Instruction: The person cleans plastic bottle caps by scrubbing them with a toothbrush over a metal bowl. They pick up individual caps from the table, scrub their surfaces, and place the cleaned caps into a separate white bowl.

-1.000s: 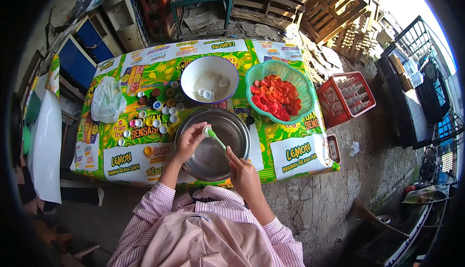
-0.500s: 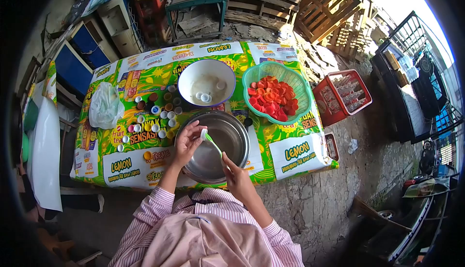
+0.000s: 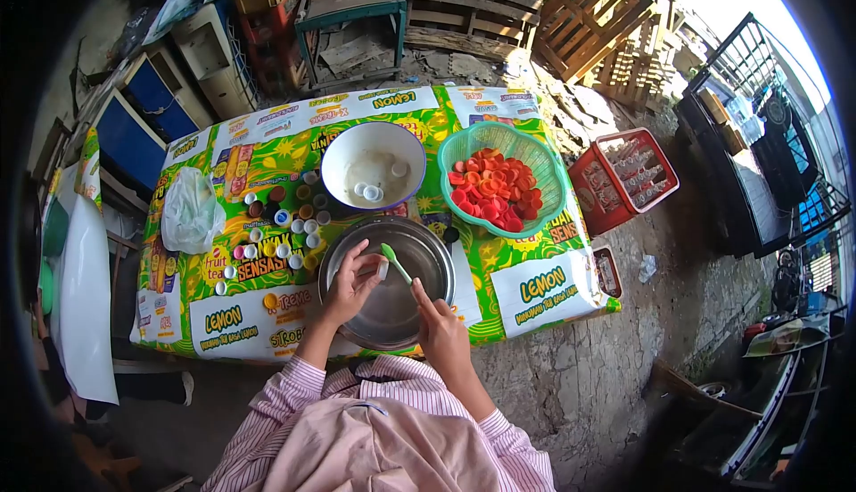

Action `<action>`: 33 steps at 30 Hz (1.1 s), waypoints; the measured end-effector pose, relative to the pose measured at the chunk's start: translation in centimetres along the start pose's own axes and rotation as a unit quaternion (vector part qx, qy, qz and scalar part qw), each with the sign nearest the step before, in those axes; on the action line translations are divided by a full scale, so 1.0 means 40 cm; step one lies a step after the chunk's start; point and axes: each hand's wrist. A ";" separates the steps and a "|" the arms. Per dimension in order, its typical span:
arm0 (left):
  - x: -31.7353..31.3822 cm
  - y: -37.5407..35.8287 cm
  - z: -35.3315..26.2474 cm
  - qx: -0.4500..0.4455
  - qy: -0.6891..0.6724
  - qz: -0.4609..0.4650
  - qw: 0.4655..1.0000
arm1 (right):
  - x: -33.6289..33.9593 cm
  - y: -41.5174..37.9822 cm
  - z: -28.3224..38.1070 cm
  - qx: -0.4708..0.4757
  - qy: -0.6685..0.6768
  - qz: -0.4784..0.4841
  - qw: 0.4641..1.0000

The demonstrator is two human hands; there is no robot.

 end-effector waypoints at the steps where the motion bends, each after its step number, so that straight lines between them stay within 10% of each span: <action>1: 0.000 0.001 0.002 -0.009 0.017 0.003 1.000 | 0.013 -0.003 0.008 0.007 0.000 0.006 1.000; 33: 0.007 0.010 -0.023 0.019 0.091 0.001 0.996 | -0.015 -0.061 -0.046 0.034 -0.064 0.036 0.997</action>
Point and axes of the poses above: each hand's wrist, its own y-axis towards the middle knuckle, its own x-axis out of the back of the hand, z = x × y, and after that the axes turned 2 degrees about -z, right-handed
